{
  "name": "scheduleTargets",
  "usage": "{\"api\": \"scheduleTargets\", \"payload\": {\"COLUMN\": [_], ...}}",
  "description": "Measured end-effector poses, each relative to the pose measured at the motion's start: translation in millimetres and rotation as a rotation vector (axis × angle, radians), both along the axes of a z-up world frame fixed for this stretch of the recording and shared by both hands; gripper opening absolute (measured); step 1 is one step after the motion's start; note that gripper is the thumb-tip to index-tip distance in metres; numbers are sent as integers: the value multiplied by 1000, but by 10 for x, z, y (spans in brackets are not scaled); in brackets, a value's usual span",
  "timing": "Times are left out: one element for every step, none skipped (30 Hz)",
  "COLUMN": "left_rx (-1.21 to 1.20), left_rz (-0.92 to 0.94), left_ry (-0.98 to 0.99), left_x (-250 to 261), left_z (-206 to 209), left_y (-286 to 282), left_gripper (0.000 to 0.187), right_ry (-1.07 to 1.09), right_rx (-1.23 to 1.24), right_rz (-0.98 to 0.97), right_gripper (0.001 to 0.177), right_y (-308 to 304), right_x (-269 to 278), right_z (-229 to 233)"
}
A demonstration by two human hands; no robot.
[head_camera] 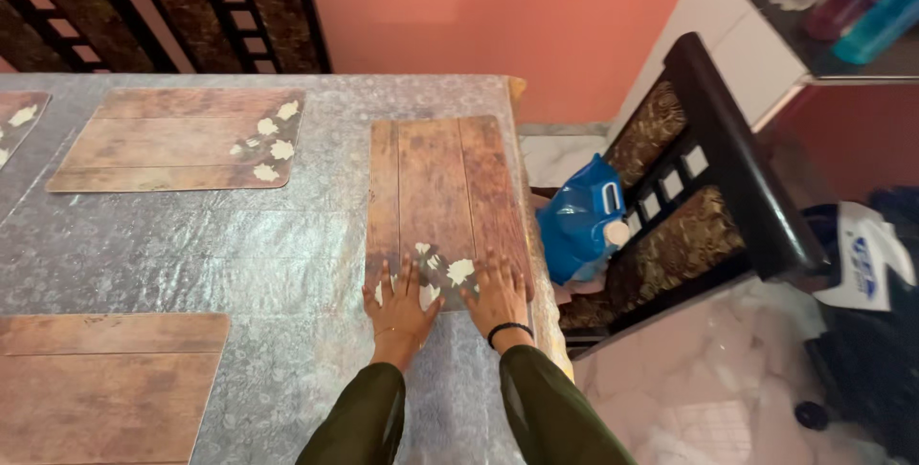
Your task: The person arranges chairs around a dining table, places a folded cloth on the back of one chair, and brings a tray of glasses and condiments from a bed to the table.
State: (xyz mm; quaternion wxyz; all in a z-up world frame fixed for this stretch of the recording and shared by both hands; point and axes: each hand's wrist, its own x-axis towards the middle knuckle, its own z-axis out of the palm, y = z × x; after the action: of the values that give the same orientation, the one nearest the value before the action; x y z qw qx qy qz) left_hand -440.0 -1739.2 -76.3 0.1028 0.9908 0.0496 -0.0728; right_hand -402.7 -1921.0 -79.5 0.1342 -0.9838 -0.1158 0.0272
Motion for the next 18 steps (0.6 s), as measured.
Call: {"api": "scheduleTargets", "payload": {"left_rx": [-41,-36,-21,-13,-16,-50,-84,-83,-53,-24,-23,16,55,52,37,22,18,35], "left_rz": [37,49,45,36,42,38,33,36,41,42,40,27,15,9,11,15,10,1], "left_ry": [-149,-139,-129,-123,-115,-113,-110,-107,-97,-91,-91,-101,-112,-116,-65,-15,-18,-3], "left_x": [62,152,292,392,423,463,488,486,450,443,456,429,381,357,306,251,194,112], "left_z": [-63,-132,-197,-281,-363,-425,-480,-516,-538,-545,-541,-539,-528,-503,-470,-434,-398,-366], "left_y": [0,-8,0,-52,-54,-14,-15,-25,-28,-36,-42,-49,-47,-50,-43,-42,-48,-45], "left_gripper": [87,87,83,79,79,77,74,74,75,75,75,75,75,75,75,74,74,74], "right_ry": [-35,-24,-31,-42,-34,36,105,109,116,120,120,121,122,120,112,104,100,115], "right_rx": [20,24,20,9,7,-9,-26,-25,-28,-31,-30,-43,-56,-58,-39,-20,-23,-18], "right_rz": [-10,2,41,74,80,81,83,85,82,74,72,76,80,73,71,71,65,52], "right_gripper": [65,65,70,75,75,75,75,75,75,76,76,76,77,77,75,74,74,74], "right_y": [-4,-21,-32,-92,-132,-159,-184,-188,-195,-202,-201,-202,-196,-201,-199,-196,-194,-184], "right_x": [85,170,258,320,349,379,404,408,376,374,395,371,338,307,226,147,77,-18], "right_z": [13,15,3,-20,-57,-90,-114,-130,-139,-137,-127,-122,-114,-95,-78,-56,-33,-17]}}
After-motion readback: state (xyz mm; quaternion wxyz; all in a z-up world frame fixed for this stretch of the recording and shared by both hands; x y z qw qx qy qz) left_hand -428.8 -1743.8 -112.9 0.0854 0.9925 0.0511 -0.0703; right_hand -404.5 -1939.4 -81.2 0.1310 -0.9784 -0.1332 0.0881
